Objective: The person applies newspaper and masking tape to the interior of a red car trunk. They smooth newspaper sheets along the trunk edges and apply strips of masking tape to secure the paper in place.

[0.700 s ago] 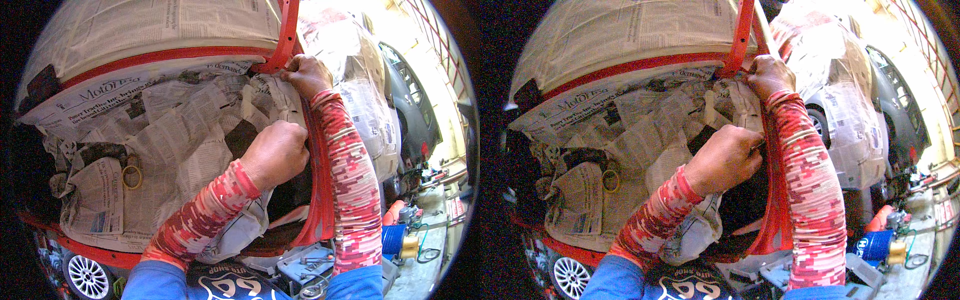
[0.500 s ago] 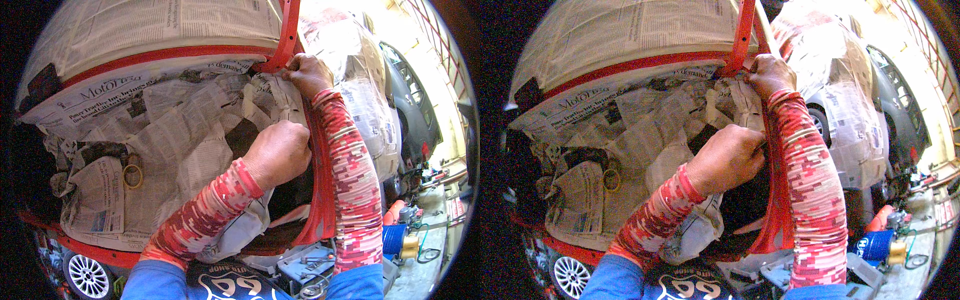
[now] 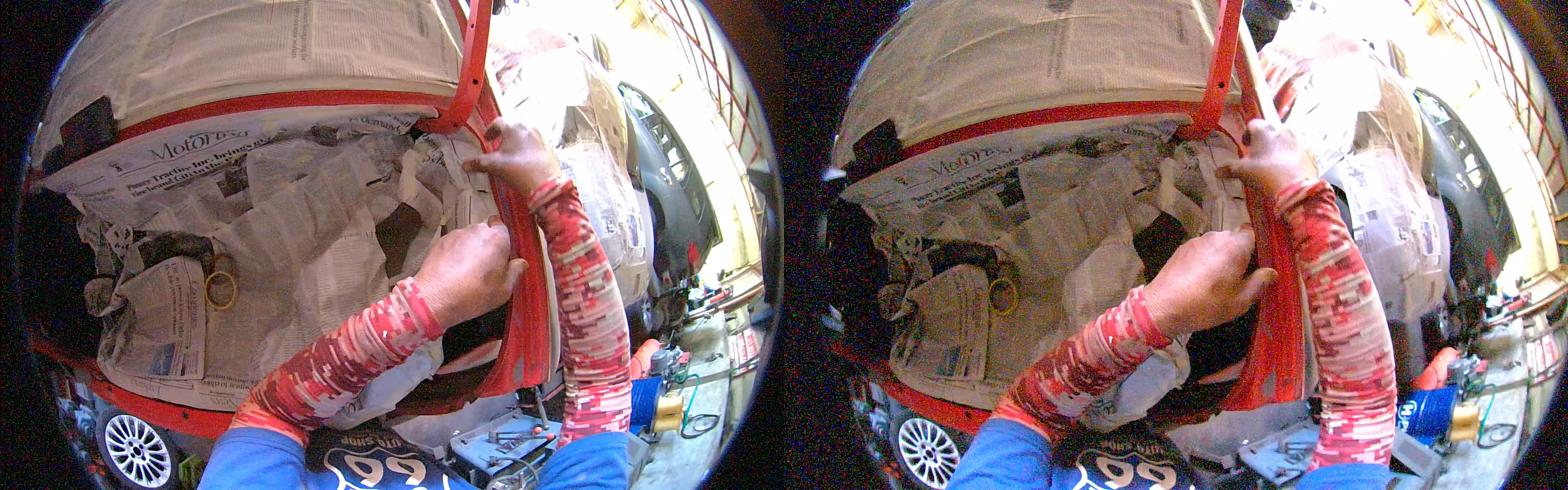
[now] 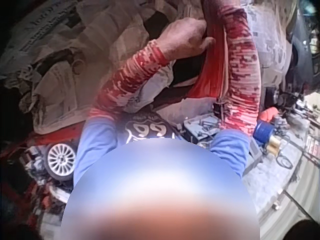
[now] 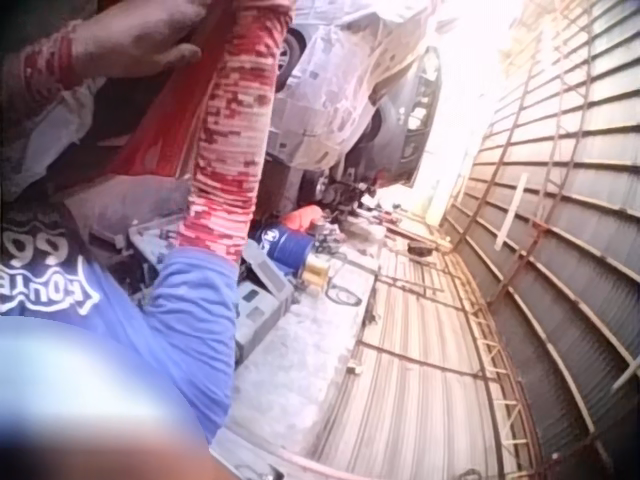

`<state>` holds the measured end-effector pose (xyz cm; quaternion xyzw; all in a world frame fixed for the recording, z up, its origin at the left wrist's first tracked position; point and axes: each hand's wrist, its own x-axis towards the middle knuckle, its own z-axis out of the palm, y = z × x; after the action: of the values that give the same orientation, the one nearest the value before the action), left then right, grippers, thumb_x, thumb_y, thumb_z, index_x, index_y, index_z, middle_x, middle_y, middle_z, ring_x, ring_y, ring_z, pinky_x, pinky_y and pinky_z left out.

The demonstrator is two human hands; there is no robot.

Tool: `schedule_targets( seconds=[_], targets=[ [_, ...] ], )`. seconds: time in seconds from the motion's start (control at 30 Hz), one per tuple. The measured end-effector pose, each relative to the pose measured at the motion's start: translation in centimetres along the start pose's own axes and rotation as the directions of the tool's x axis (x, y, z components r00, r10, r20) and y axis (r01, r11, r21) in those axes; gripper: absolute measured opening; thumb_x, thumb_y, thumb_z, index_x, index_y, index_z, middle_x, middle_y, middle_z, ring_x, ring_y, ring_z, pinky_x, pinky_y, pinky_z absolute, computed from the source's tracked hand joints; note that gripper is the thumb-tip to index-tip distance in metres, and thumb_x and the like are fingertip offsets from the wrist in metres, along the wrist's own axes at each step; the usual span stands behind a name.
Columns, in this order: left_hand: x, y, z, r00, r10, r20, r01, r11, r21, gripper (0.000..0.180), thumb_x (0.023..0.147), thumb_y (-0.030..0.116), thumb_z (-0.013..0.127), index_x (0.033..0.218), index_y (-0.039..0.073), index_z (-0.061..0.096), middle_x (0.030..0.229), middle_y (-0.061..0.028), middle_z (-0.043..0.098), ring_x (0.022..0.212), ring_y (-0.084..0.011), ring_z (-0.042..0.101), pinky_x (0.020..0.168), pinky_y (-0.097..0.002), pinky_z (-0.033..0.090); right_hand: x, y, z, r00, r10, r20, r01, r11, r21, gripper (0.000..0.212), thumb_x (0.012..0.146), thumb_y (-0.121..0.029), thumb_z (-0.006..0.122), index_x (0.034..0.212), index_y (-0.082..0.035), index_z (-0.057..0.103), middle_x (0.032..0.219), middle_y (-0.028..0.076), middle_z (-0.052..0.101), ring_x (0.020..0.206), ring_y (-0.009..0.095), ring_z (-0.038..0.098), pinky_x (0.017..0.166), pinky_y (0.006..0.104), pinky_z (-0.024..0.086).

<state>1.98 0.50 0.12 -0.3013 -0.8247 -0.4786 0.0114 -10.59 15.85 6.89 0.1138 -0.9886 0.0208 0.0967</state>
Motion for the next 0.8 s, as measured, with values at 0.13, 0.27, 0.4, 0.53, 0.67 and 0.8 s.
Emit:
schedule_targets(
  seconds=[0.13, 0.27, 0.4, 0.53, 0.67, 0.8],
  targets=[
    [0.2, 0.2, 0.1, 1.000, -0.003, 0.029, 0.002, 1.000, 0.026, 0.042, 0.097, 0.034, 0.071, 0.108, -0.006, 0.062, 0.094, -0.0316, 0.072, 0.092, -0.0511, 0.072, 0.081, -0.0583, 0.059, -2.0, -0.8, 0.6, 1.000, 0.027, 0.001, -0.027, 0.999, -0.033, 0.050, 0.075, -0.039, 0.090, 0.105, -0.002, 0.075, 0.106, 0.024, 0.076, 0.105, 0.041, 0.074, 0.093, 0.0504, 0.059],
    [0.3, -0.1, 0.5, 1.000, -0.022, 0.000, 0.022, 1.000, -0.008, 0.044, 0.097, 0.034, 0.071, 0.111, -0.006, 0.062, 0.096, -0.0316, 0.072, 0.093, -0.0514, 0.071, 0.082, -0.0589, 0.059, -1.7, -0.7, 1.8, 0.995, 0.022, -0.094, -0.020, 1.000, 0.017, 0.044, 0.073, -0.027, 0.090, 0.102, 0.002, 0.074, 0.095, 0.023, 0.075, 0.093, 0.041, 0.074, 0.088, 0.0465, 0.058],
    [0.5, -0.4, 0.8, 1.000, 0.006, -0.015, -0.008, 0.991, -0.133, 0.040, 0.097, 0.029, 0.069, 0.112, -0.007, 0.062, 0.100, -0.0335, 0.071, 0.097, -0.0517, 0.071, 0.085, -0.0576, 0.058, -1.5, -0.1, 2.0, 0.996, 0.032, -0.078, -0.027, 0.998, 0.062, 0.036, 0.075, -0.023, 0.089, 0.097, 0.001, 0.072, 0.096, 0.023, 0.074, 0.094, 0.041, 0.073, 0.086, 0.0481, 0.057],
    [-0.9, -1.1, 0.2, 0.993, 0.103, -0.065, -0.115, 0.966, -0.230, 0.040, 0.097, 0.027, 0.069, 0.116, -0.007, 0.061, 0.114, -0.0370, 0.067, 0.109, -0.0504, 0.068, 0.093, -0.0549, 0.055, -1.2, 0.0, 2.4, 0.995, 0.008, -0.101, -0.007, 1.000, 0.015, 0.036, 0.076, -0.022, 0.089, 0.098, 0.000, 0.072, 0.095, 0.022, 0.074, 0.094, 0.041, 0.073, 0.086, 0.0485, 0.057],
    [-6.3, -0.7, -0.4, 0.955, 0.074, -0.286, -0.075, 0.997, 0.009, 0.052, 0.093, 0.030, 0.077, 0.126, -0.006, 0.060, 0.120, -0.0338, 0.064, 0.115, -0.0489, 0.064, 0.097, -0.0548, 0.052, -1.1, 0.1, 2.2, 0.995, 0.004, -0.098, -0.002, 1.000, 0.026, 0.035, 0.077, -0.022, 0.088, 0.098, -0.001, 0.072, 0.095, 0.022, 0.074, 0.094, 0.042, 0.073, 0.086, 0.0489, 0.057],
    [-11.6, 0.0, -1.0, 0.973, -0.042, -0.229, 0.065, 0.993, 0.095, 0.064, 0.086, 0.037, 0.086, 0.132, -0.001, 0.061, 0.116, -0.0243, 0.066, 0.109, -0.0451, 0.065, 0.096, -0.0516, 0.053, -1.2, -0.2, 1.6, 0.999, 0.039, -0.038, -0.036, 0.997, 0.074, 0.036, 0.076, -0.023, 0.087, 0.101, 0.000, 0.073, 0.099, 0.023, 0.075, 0.098, 0.041, 0.073, 0.089, 0.0471, 0.058]
  ],
)
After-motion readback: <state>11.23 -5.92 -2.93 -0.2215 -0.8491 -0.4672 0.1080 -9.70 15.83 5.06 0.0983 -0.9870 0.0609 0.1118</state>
